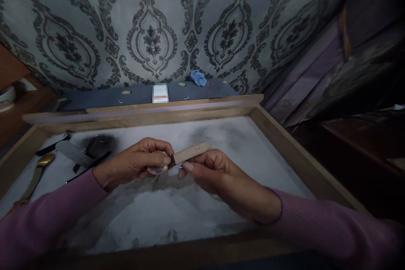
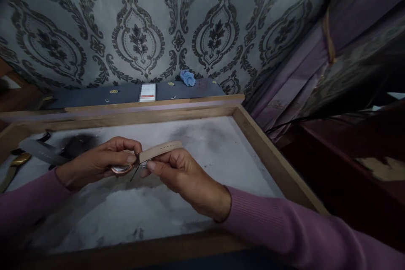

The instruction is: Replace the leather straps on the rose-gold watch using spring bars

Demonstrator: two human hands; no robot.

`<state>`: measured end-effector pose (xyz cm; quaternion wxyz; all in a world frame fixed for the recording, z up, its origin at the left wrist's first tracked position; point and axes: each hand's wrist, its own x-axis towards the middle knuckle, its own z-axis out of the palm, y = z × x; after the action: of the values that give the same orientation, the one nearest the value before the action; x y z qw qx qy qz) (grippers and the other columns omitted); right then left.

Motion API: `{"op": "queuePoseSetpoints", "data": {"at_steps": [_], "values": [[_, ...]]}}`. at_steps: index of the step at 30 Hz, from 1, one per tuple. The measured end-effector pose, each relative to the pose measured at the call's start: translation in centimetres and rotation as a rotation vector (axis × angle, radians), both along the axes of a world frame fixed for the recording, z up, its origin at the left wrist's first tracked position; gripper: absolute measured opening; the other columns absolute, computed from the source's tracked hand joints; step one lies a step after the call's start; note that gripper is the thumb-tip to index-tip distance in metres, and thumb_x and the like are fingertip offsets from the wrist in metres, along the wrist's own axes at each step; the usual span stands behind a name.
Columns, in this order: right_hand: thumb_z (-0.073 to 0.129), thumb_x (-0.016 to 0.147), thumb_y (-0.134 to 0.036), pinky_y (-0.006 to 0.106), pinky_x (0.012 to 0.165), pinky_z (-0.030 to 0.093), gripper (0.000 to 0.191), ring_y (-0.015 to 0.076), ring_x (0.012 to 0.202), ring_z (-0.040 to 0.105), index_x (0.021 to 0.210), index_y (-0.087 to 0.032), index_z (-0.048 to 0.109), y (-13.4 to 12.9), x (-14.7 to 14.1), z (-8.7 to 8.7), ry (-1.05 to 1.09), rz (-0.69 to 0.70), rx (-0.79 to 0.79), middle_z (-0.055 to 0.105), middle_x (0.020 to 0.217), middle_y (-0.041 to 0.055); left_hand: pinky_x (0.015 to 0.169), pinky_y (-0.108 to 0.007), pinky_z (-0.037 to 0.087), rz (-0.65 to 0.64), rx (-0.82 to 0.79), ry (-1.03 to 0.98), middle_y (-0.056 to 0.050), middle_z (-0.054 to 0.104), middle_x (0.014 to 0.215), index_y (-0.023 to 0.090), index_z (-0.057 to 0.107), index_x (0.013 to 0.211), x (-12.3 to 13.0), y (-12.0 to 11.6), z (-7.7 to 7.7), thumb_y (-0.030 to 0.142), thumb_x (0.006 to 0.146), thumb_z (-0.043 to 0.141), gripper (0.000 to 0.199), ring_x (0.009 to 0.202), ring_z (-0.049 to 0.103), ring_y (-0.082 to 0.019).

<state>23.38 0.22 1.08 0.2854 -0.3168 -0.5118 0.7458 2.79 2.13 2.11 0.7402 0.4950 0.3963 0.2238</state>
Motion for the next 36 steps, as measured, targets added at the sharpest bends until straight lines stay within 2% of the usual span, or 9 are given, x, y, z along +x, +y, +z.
{"op": "queuePoseSetpoints", "data": {"at_steps": [7, 12, 15, 20, 26, 31, 36], "values": [[0.061, 0.085, -0.039, 0.022, 0.041, 0.017, 0.027, 0.0060, 0.043, 0.019, 0.072, -0.016, 0.066, -0.2, -0.1, 0.3, -0.062, -0.063, 0.127, 0.029, 0.047, -0.0082, 0.035, -0.016, 0.015, -0.016, 0.049, 0.049, 0.008, 0.039, 0.049, 0.013, 0.059, 0.070, 0.2, 0.0, 0.6, 0.029, 0.072, 0.065, 0.017, 0.040, 0.025, -0.004], [0.057, 0.086, -0.035, 0.021, 0.049, 0.029, 0.026, 0.0088, 0.057, 0.039, 0.071, -0.015, 0.064, -0.3, -0.1, 0.6, -0.100, -0.086, 0.247, 0.048, 0.060, -0.0021, 0.036, -0.017, 0.015, -0.041, 0.059, 0.044, 0.007, 0.039, 0.053, 0.013, 0.059, 0.073, 0.1, 0.0, 0.8, 0.029, 0.075, 0.063, 0.016, 0.042, 0.025, -0.004], [0.055, 0.087, -0.032, 0.022, 0.055, 0.034, 0.025, 0.0104, 0.064, 0.045, 0.070, -0.015, 0.062, -0.4, -0.2, 0.6, -0.114, -0.080, 0.283, 0.054, 0.068, 0.0002, 0.037, -0.018, 0.015, -0.056, 0.064, 0.055, 0.008, 0.038, 0.053, 0.013, 0.059, 0.075, 0.0, -0.1, 0.9, 0.029, 0.077, 0.062, 0.017, 0.043, 0.024, -0.004], [0.052, 0.088, -0.029, 0.023, 0.061, 0.038, 0.024, 0.0112, 0.065, 0.048, 0.071, -0.015, 0.061, -0.4, -0.2, 0.4, -0.138, -0.083, 0.355, 0.056, 0.068, 0.0001, 0.037, -0.018, 0.015, -0.076, 0.053, 0.043, 0.008, 0.037, 0.053, 0.013, 0.058, 0.076, 0.1, -0.1, 0.9, 0.031, 0.077, 0.062, 0.019, 0.043, 0.022, -0.004], [0.051, 0.089, -0.030, 0.024, 0.057, 0.039, 0.025, 0.0120, 0.062, 0.048, 0.074, -0.015, 0.063, -0.5, -0.1, 0.4, -0.229, -0.085, 0.404, 0.057, 0.066, 0.0007, 0.036, -0.017, 0.015, -0.084, 0.056, 0.068, 0.008, 0.037, 0.053, 0.014, 0.058, 0.077, 0.1, 0.0, 0.9, 0.033, 0.078, 0.062, 0.019, 0.043, 0.022, -0.005], [0.050, 0.089, -0.029, 0.025, 0.061, 0.041, 0.024, 0.0130, 0.065, 0.051, 0.075, -0.015, 0.064, -0.6, -0.2, 0.5, -0.254, -0.100, 0.435, 0.059, 0.068, 0.0016, 0.036, -0.017, 0.016, -0.082, 0.081, 0.083, 0.008, 0.036, 0.052, 0.014, 0.058, 0.078, 0.0, 0.0, 1.0, 0.034, 0.078, 0.061, 0.020, 0.042, 0.022, -0.005], [0.051, 0.089, -0.031, 0.023, 0.055, 0.036, 0.025, 0.0104, 0.059, 0.043, 0.074, -0.015, 0.062, -0.6, 0.0, 0.7, -0.238, -0.118, 0.437, 0.050, 0.062, -0.0016, 0.036, -0.017, 0.017, -0.081, 0.115, 0.112, 0.008, 0.038, 0.053, 0.014, 0.059, 0.078, -0.1, -0.1, 1.4, 0.034, 0.079, 0.060, 0.020, 0.042, 0.022, -0.005]]}}
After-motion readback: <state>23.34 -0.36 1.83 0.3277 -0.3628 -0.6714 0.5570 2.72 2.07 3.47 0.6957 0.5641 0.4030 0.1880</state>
